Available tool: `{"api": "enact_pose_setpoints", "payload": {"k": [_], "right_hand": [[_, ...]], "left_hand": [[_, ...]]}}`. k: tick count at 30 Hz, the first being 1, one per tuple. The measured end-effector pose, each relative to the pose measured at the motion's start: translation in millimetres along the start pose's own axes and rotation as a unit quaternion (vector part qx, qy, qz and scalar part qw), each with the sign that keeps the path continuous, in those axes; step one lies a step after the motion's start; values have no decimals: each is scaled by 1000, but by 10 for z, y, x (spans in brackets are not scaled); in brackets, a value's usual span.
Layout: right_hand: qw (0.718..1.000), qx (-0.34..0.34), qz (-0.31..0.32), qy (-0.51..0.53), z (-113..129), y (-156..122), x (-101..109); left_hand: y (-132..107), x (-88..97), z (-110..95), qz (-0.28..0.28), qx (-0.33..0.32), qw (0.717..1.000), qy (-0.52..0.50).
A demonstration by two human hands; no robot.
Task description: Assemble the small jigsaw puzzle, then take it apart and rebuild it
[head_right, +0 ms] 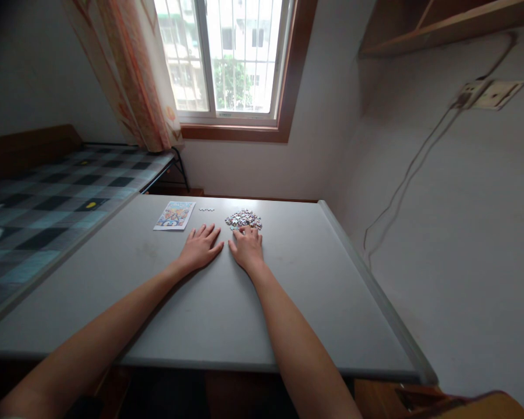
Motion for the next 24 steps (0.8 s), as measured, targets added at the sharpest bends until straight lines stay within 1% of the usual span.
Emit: {"api": "enact_pose_setpoints", "payload": {"k": [5, 15, 24], "right_hand": [[1000, 2, -2, 7, 1, -1, 9], [999, 13, 29, -23, 24, -10, 25], [1000, 1, 5, 3, 17, -8, 36]], "left_hand": [[-2, -1, -1, 3, 0, 1000, 3], [0, 6, -7, 10, 4, 1000, 6], [1, 10, -5, 1, 5, 1000, -6]]}}
Point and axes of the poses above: each hand's wrist, its own y-axis towards the middle knuckle, its own x-axis out of the back of the hand, z = x × y, the point moved 2 cm from there along y, towards the middle knuckle, and after that the axes turned 6 degrees about -z, right-handed, at the moved point
